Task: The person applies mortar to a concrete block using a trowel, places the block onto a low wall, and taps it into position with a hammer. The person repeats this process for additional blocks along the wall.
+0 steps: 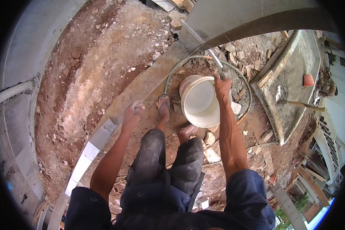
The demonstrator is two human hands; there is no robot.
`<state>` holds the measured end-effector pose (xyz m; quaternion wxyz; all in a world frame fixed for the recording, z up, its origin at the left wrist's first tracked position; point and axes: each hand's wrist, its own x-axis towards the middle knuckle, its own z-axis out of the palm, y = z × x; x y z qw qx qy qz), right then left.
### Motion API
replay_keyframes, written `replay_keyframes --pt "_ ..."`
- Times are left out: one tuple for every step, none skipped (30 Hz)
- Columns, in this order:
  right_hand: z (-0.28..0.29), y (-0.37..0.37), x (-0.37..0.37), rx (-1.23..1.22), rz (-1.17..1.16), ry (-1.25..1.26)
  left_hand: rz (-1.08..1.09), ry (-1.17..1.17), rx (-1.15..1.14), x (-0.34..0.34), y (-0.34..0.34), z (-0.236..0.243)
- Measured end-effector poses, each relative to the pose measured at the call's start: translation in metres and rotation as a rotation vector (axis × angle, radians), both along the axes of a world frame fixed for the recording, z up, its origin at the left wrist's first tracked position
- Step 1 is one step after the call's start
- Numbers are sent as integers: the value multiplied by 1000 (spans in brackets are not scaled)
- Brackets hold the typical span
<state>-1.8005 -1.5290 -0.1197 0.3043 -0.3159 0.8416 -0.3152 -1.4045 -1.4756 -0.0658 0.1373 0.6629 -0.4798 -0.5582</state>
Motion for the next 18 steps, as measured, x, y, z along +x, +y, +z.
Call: replay_keyframes --pt "-13 -33 -3 -14 36 28 -5 36 2 -14 -15 -4" --pt "-21 -60 -1 -21 49 136 5 37 -8 -28 -28 -9" --pt "-23 -81 6 -63 47 87 18 40 -17 -40 -38 -15" --pt "-45 -94 -11 -198 12 -141 18 65 -32 -60 -51 -20" --pt "-48 -103 -6 -190 -130 -412 47 59 -28 -68 -57 -21" --pt "-46 -115 -6 -184 -280 -669 74 62 -33 -81 -66 -21" --pt "-54 -117 -12 -205 -246 -661 98 73 -41 -94 -75 -24" --pt "-62 -114 -14 -216 -211 -662 117 86 -50 -101 -80 -30" --pt "-69 -109 -17 -227 -175 -661 134 100 -59 -108 -86 -37" --pt "-66 -106 -21 -206 -138 -636 144 120 -69 -118 -92 -43" --pt "-56 -107 -21 -185 -94 -618 172 128 -93 -128 -98 -46" --pt "-46 -109 -22 -166 -52 -598 197 136 -118 -141 -103 -49" --pt "-33 -112 -31 -75 -23 -531 205 160 -152 -160 -115 -49" --pt "-27 -113 -37 -25 -9 -474 147 175 -174 -180 -129 -49" --pt "-27 -114 -35 32 17 -434 103 171 -194 -194 -141 -49" --pt "-24 -117 -33 87 46 -391 65 174 -211 -211 -154 -53" --pt "-15 -117 -15 94 31 -427 31 170 -229 -225 -166 -57" --pt "-15 -113 -7 46 33 -481 40 163 -237 -242 -178 -58"
